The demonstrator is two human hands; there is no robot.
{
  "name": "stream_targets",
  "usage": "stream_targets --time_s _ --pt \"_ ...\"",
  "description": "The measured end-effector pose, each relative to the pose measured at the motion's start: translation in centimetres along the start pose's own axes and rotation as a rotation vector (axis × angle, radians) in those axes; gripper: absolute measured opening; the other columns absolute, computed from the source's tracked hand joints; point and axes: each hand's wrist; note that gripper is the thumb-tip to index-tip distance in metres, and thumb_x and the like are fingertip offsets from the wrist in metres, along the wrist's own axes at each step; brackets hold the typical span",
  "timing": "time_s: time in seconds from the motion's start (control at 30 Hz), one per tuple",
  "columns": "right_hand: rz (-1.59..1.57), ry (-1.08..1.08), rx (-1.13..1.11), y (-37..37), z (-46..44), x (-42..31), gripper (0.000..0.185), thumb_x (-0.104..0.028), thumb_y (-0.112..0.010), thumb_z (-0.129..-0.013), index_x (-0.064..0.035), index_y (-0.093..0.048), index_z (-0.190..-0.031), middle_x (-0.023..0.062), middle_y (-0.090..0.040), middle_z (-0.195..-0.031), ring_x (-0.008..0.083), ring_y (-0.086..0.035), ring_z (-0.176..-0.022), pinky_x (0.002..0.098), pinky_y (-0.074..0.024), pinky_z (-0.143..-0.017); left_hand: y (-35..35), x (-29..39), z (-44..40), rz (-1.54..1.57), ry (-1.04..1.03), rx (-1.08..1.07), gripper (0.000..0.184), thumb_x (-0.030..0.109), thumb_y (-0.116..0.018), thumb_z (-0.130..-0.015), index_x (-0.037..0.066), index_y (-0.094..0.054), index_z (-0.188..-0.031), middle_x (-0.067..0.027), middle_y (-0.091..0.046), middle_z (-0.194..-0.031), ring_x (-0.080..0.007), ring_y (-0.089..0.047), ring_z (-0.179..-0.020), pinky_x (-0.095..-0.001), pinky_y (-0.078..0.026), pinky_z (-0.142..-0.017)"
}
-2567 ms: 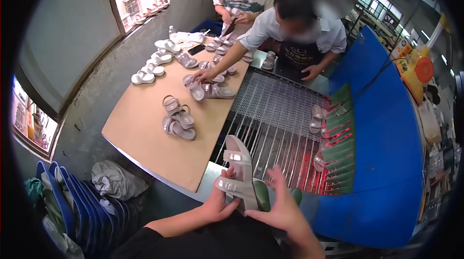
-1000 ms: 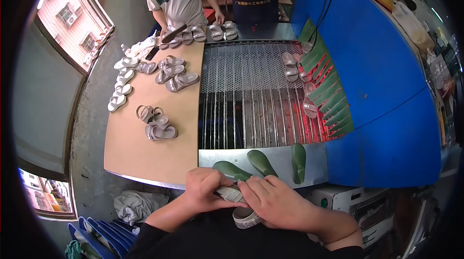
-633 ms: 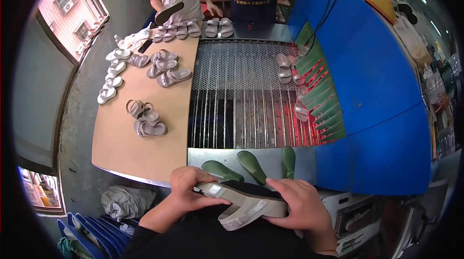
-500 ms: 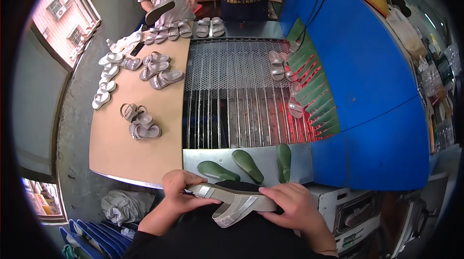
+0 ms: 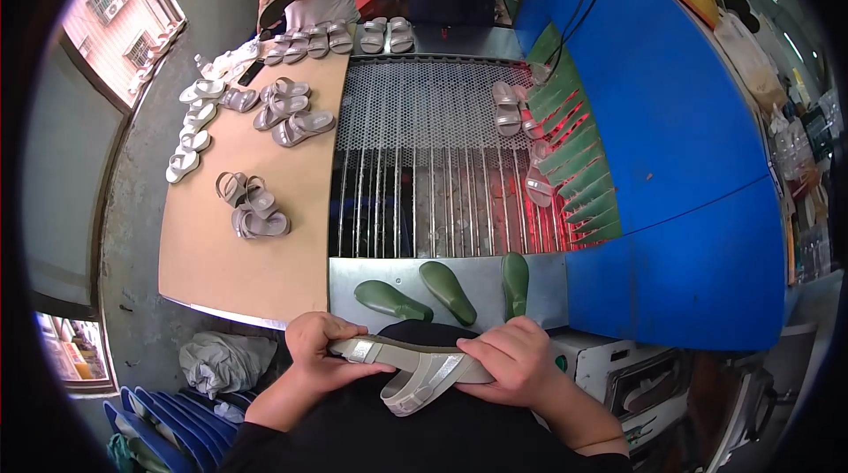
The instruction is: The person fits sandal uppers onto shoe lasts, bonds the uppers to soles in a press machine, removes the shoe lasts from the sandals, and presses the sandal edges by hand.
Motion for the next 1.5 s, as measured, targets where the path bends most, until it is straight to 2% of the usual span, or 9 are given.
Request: stream_targets --time_s 0.4,0.8,0.93,1.07,1.13,1.2,1.27,1.4,1.5 --pt "0.304 0.287 -0.13 -1.1 -2.0 -1.2 0.04 -0.021 -0.078 -0.074 -0.0011 -0.073 -0.109 0.0016 -0.07 -0.09 0.0126 -0.07 -0.083 0.0274 -0.0458 -0.068 0.0 1.4 -0.3 -0.023 -0.058 0.013 0.061 0.046 -0.1 -0.058 0.007 -0.059 -0.081 -0.0041 -0.07 -0.068 -0.0177 -0.071 -0.06 -0.0259 -0.053 -0.053" --pt "-0.094 -0.273 0.021 1.4 -0.2 1.5 0.094 -0.033 -0.096 -0.05 -0.0076 -0.063 -0.134 0.0099 -0.064 -0.134 0.0279 -0.065 -0.113 0.0437 -0.0467 -0.095 -1.4 -0.9 2.7 0.42 0.161 0.347 0.069 0.035 -0.103 -0.056 0.004 -0.056 -0.096 -0.0109 -0.068 -0.087 -0.0223 -0.072 -0.081 -0.0312 -0.058 -0.071" --pt "-0.49 -0.285 -0.061 -0.6 0.3 1.6 0.083 -0.028 -0.096 -0.062 -0.0066 -0.062 -0.134 0.0105 -0.067 -0.129 0.0296 -0.066 -0.115 0.0425 -0.0481 -0.1 -1.8 -1.7 1.8 0.414 0.01 0.269 0.073 0.034 -0.104 -0.055 0.004 -0.055 -0.101 -0.0111 -0.068 -0.088 -0.0223 -0.071 -0.082 -0.0326 -0.057 -0.073" --pt "-0.728 -0.241 0.154 -2.6 1.5 2.4 0.06 -0.019 -0.09 -0.073 -0.0005 -0.065 -0.125 0.0144 -0.07 -0.121 0.029 -0.068 -0.113 0.0396 -0.0517 -0.098 -3.0 -1.6 1.2 0.562 0.246 0.173 0.071 0.038 -0.097 -0.07 0.003 -0.05 -0.11 -0.0159 -0.066 -0.107 -0.0234 -0.066 -0.101 -0.0346 -0.052 -0.086" --pt "-0.702 -0.177 0.297 -2.3 1.1 2.2 0.053 -0.018 -0.089 -0.076 0.0002 -0.067 -0.12 0.0153 -0.07 -0.118 0.0284 -0.069 -0.111 0.0385 -0.0528 -0.096 -2.8 -1.9 0.1 0.47 0.326 -0.074 0.091 0.054 -0.089 -0.075 0.001 -0.044 -0.133 -0.0242 -0.047 -0.144 -0.0315 -0.05 -0.131 -0.0442 -0.039 -0.11" --pt "-0.676 -0.135 0.404 -1.8 0.4 1.9 0.05 -0.019 -0.088 -0.075 0.0 -0.068 -0.117 0.0149 -0.07 -0.115 0.0279 -0.07 -0.107 0.0374 -0.0538 -0.093 -3.2 -2.2 0.2 0.491 0.315 -0.091 0.107 0.058 -0.088 -0.073 0.001 -0.037 -0.147 -0.0259 -0.036 -0.155 -0.0348 -0.043 -0.141 -0.0467 -0.034 -0.117" --pt "-0.66 -0.128 0.467 -1.1 -0.4 1.4 0.05 -0.02 -0.089 -0.073 -0.0012 -0.068 -0.115 0.0131 -0.071 -0.11 0.0277 -0.071 -0.102 0.036 -0.0547 -0.088 -3.0 -1.1 -0.8 0.581 0.277 -0.188 0.113 0.055 -0.092 -0.07 0.002 -0.034 -0.151 -0.0257 -0.033 -0.157 -0.0357 -0.04 -0.145 -0.048 -0.033 -0.118" --pt "-0.125 -0.104 0.076 1.7 -2.5 -0.9 0.054 -0.024 -0.089 -0.066 -0.0027 -0.07 -0.113 0.0093 -0.07 -0.1 0.0276 -0.071 -0.088 0.0375 -0.0553 -0.077 -2.1 3.8 -4.0 0.358 0.037 -0.388 0.122 0.037 -0.103 -0.058 0.003 -0.033 -0.153 -0.0269 -0.039 -0.155 -0.0407 -0.045 -0.143 -0.0498 -0.041 -0.114" --pt "-0.061 -0.091 0.072 0.3 -2.5 -2.0 0.053 -0.026 -0.089 -0.063 -0.003 -0.072 -0.108 0.0086 -0.071 -0.094 0.0261 -0.072 -0.082 0.0369 -0.0559 -0.07 -3.0 4.1 -3.7 0.388 0.036 -0.403 0.096 0.039 -0.1 -0.064 0.002 -0.048 -0.136 -0.0234 -0.062 -0.13 -0.0382 -0.066 -0.119 -0.0444 -0.055 -0.098"
Point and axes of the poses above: each hand's wrist, its own z-axis away from the middle knuckle, its own y-axis out of the back of the hand, x = y × z
